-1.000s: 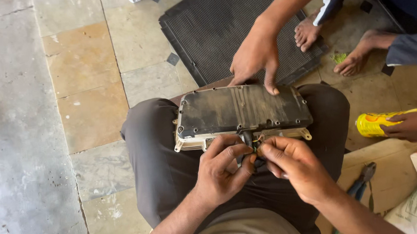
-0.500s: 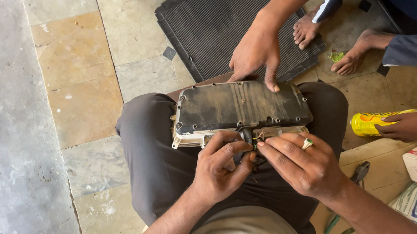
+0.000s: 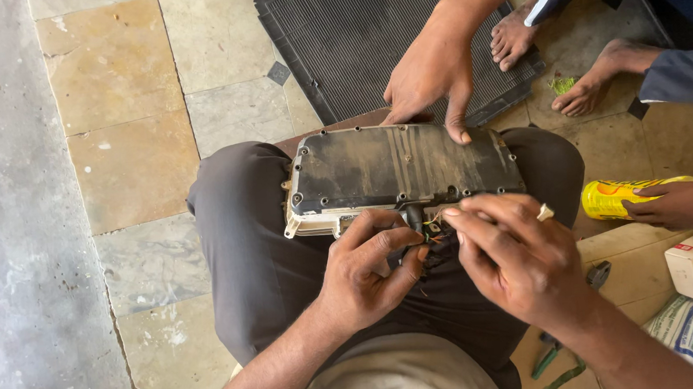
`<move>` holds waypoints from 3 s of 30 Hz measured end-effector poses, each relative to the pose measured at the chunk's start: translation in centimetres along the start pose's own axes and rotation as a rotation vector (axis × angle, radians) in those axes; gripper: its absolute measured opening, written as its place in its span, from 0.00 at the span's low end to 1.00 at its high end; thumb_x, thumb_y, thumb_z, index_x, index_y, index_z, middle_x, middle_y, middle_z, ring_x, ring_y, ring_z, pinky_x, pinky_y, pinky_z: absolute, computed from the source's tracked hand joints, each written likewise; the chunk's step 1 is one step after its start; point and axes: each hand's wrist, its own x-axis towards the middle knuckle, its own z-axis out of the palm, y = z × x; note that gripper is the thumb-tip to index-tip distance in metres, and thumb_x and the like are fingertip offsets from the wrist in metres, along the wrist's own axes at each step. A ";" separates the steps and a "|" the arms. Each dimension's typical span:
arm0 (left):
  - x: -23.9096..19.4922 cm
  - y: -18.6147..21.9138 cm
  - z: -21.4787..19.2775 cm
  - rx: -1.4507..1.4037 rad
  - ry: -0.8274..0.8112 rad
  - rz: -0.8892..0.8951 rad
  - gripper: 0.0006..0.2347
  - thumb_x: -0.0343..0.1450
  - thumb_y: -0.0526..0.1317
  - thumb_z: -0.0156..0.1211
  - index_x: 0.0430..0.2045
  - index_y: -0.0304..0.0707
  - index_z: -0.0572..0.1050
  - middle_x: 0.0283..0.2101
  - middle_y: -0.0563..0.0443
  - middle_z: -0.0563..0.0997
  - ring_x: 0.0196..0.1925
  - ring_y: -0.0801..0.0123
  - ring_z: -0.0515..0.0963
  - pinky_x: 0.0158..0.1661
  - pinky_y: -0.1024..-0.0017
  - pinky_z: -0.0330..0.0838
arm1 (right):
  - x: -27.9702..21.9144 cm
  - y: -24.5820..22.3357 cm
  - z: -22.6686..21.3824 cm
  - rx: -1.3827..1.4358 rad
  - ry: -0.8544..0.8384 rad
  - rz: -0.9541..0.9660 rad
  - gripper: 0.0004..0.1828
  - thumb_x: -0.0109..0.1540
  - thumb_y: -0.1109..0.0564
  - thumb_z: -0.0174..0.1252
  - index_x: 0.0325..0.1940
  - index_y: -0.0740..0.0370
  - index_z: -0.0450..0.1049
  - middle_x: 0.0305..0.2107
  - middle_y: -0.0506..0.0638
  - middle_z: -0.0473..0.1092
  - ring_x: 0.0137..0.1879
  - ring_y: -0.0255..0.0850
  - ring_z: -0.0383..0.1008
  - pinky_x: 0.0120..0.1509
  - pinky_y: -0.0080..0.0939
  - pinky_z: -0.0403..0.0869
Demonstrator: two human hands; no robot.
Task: The person sits on the floor and uses pliers to strip the insulation from the ends of several wires connected to a rectangular electronic device. They then twist the exposed wire ends together by hand.
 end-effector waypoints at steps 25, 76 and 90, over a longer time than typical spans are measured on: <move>0.0 -0.4 0.4 0.043 -0.017 -0.043 0.10 0.68 0.29 0.71 0.40 0.36 0.78 0.45 0.45 0.78 0.33 0.72 0.82 0.27 0.75 0.76 | -1.6 -1.8 2.5 0.332 0.069 0.381 0.09 0.58 0.66 0.67 0.42 0.65 0.77 0.35 0.49 0.76 0.33 0.33 0.75 0.34 0.32 0.72; 0.4 0.5 -0.4 0.045 -0.041 0.040 0.13 0.68 0.31 0.72 0.45 0.34 0.78 0.46 0.46 0.79 0.44 0.65 0.83 0.39 0.72 0.79 | -1.4 1.2 2.6 0.031 0.041 -0.125 0.07 0.62 0.61 0.63 0.42 0.68 0.78 0.29 0.50 0.74 0.32 0.37 0.74 0.34 0.38 0.71; 0.4 0.3 -0.8 -0.101 -0.069 -0.053 0.14 0.70 0.28 0.65 0.50 0.29 0.75 0.49 0.42 0.77 0.45 0.67 0.85 0.42 0.75 0.85 | -2.4 -0.5 1.1 0.003 0.067 0.093 0.16 0.62 0.55 0.68 0.49 0.65 0.74 0.28 0.49 0.73 0.29 0.37 0.75 0.31 0.37 0.71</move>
